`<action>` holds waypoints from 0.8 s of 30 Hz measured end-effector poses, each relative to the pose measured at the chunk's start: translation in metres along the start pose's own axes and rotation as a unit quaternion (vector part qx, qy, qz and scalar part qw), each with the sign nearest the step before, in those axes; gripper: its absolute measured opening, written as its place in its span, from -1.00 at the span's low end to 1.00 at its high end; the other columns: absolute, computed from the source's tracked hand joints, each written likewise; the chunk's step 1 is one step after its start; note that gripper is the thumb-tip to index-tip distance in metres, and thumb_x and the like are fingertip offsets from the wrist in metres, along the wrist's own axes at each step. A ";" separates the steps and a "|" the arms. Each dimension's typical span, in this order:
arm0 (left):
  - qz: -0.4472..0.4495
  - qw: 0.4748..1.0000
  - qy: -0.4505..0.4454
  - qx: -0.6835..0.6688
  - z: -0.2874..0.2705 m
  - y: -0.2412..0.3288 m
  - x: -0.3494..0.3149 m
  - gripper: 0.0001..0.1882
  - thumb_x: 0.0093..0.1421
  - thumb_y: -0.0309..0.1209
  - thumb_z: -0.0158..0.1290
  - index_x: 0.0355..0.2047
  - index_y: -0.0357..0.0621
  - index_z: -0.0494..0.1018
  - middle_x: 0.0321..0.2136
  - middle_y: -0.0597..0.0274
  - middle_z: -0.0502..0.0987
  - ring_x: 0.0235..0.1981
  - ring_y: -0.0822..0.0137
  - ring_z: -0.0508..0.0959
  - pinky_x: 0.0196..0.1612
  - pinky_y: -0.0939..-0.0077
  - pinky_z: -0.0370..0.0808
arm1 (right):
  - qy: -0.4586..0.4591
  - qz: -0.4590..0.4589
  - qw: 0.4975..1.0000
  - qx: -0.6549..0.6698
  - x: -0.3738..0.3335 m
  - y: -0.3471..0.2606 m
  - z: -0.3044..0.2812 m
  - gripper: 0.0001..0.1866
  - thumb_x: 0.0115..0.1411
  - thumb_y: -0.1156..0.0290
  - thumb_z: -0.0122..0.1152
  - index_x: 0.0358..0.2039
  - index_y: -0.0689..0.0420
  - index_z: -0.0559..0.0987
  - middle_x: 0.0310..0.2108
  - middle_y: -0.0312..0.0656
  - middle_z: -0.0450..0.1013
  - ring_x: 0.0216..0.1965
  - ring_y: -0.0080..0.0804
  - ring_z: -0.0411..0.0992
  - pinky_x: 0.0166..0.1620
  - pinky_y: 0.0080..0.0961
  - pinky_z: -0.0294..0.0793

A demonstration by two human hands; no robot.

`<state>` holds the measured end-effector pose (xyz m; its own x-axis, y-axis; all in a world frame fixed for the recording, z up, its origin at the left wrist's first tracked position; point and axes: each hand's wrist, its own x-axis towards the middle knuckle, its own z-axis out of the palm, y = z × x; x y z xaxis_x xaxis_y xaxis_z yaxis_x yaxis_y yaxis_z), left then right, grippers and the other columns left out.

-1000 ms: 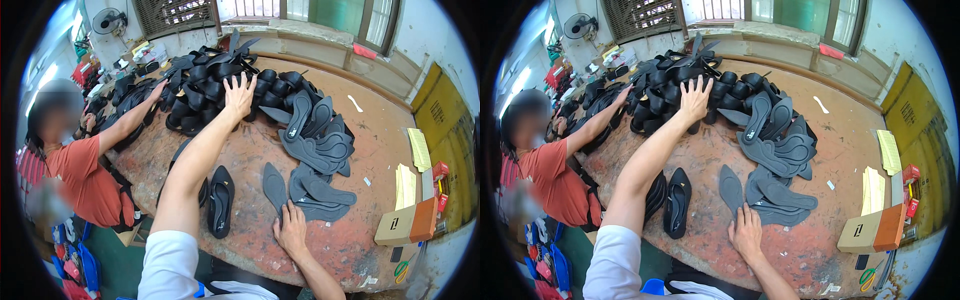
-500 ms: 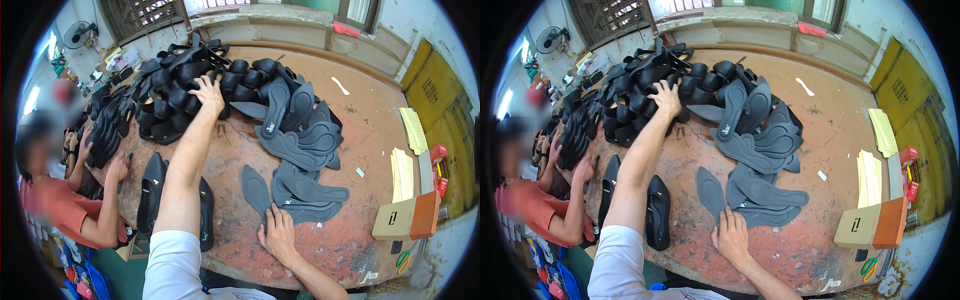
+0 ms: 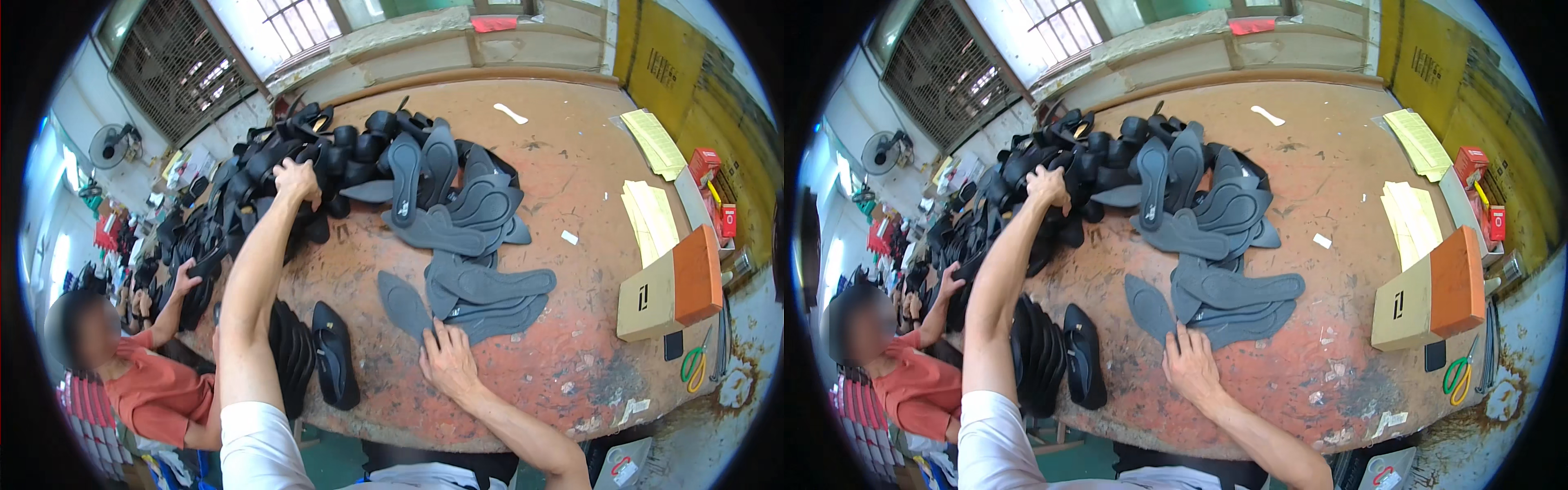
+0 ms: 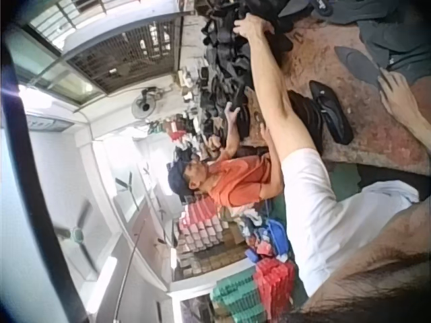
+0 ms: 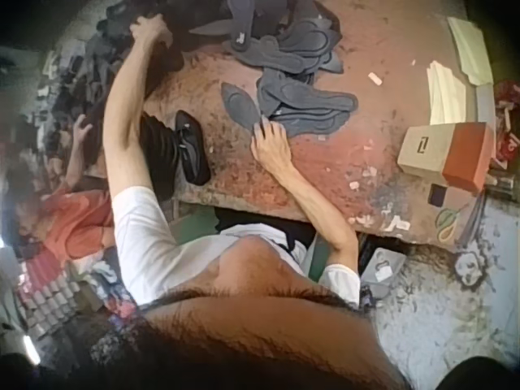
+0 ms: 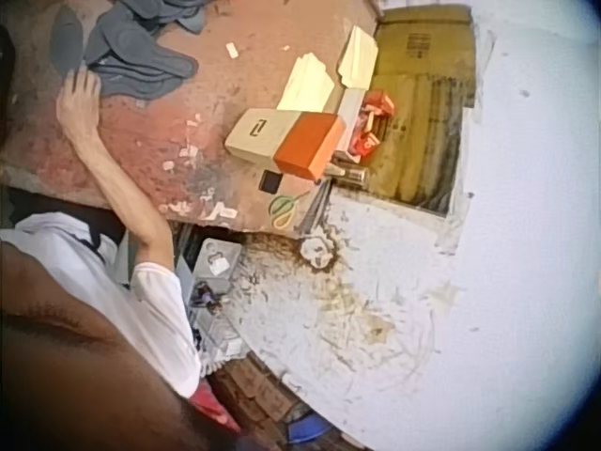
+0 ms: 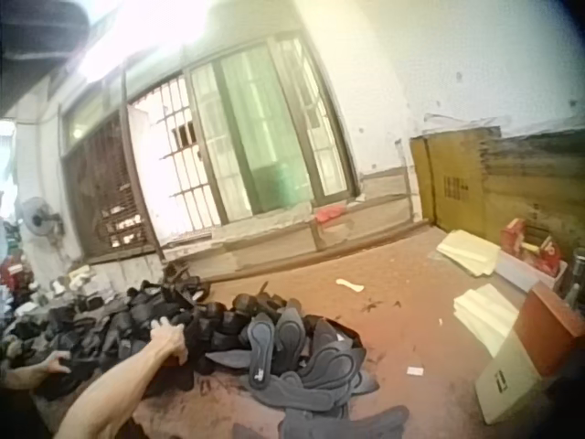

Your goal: The person inserts insoles into shoes by hand and presses them into place.

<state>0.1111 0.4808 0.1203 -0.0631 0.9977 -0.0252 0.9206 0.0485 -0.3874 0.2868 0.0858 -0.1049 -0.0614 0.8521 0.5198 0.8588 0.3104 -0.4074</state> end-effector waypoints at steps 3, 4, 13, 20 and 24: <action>0.026 0.999 -0.016 -0.015 -0.030 -0.014 -0.044 0.14 -0.31 -0.20 0.68 0.36 0.26 0.43 0.34 -0.21 0.30 0.32 -0.36 0.36 0.28 -0.15 0.53 | 0.001 -0.024 0.999 -0.039 0.000 -0.003 0.006 -0.55 0.23 0.40 0.29 0.09 0.37 0.59 0.10 0.28 0.52 0.01 0.07 0.47 0.13 -0.06 0.49; 0.041 0.998 -0.020 -0.030 -0.036 -0.020 -0.062 0.13 -0.31 -0.19 0.67 0.36 0.26 0.42 0.33 -0.21 0.30 0.32 -0.36 0.37 0.28 -0.14 0.53 | -0.006 -0.030 0.996 -0.082 0.002 -0.004 0.007 -0.56 0.27 0.41 0.23 0.10 0.39 0.59 0.05 0.33 0.54 -0.02 0.07 0.48 0.12 -0.07 0.50; 0.282 0.935 0.154 -0.149 0.006 -0.017 -0.212 -0.17 -0.15 -0.24 0.53 0.22 0.17 0.51 0.17 -0.23 0.32 0.24 -0.29 0.36 0.18 -0.12 0.62 | 0.027 -0.086 0.990 0.110 0.048 -0.020 -0.058 -0.68 0.27 0.60 0.11 -0.04 0.21 0.73 -0.29 -0.10 0.57 -0.23 -0.24 0.54 -0.08 -0.30 0.55; 0.340 0.877 0.184 -0.285 0.061 0.028 -0.227 -0.43 0.36 -0.33 0.16 0.38 0.31 0.47 0.01 -0.09 0.43 0.09 -0.16 0.45 -0.06 0.06 0.65 | -0.019 0.203 0.800 0.564 -0.044 -0.021 -0.178 -0.61 0.30 0.64 0.19 0.13 0.35 0.68 -0.02 0.00 0.66 0.03 -0.42 0.62 0.11 -0.56 0.55; 0.321 0.781 0.260 -0.468 0.059 0.024 -0.289 -0.09 0.16 -0.47 0.33 0.49 -0.11 0.19 0.06 -0.02 0.50 0.21 -0.12 0.43 -0.03 0.06 0.64 | 0.160 0.091 0.849 0.496 -0.076 -0.019 -0.238 -0.75 0.02 0.46 0.66 -0.31 0.17 0.73 -0.31 -0.23 0.36 -0.22 -0.31 0.41 -0.10 -0.37 0.49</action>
<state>0.1289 0.1906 0.0638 0.4682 0.7032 0.5350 0.5916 -0.6992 0.4013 0.3959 -0.0850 0.0418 0.3034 0.8159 0.4922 -0.0217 0.5224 -0.8524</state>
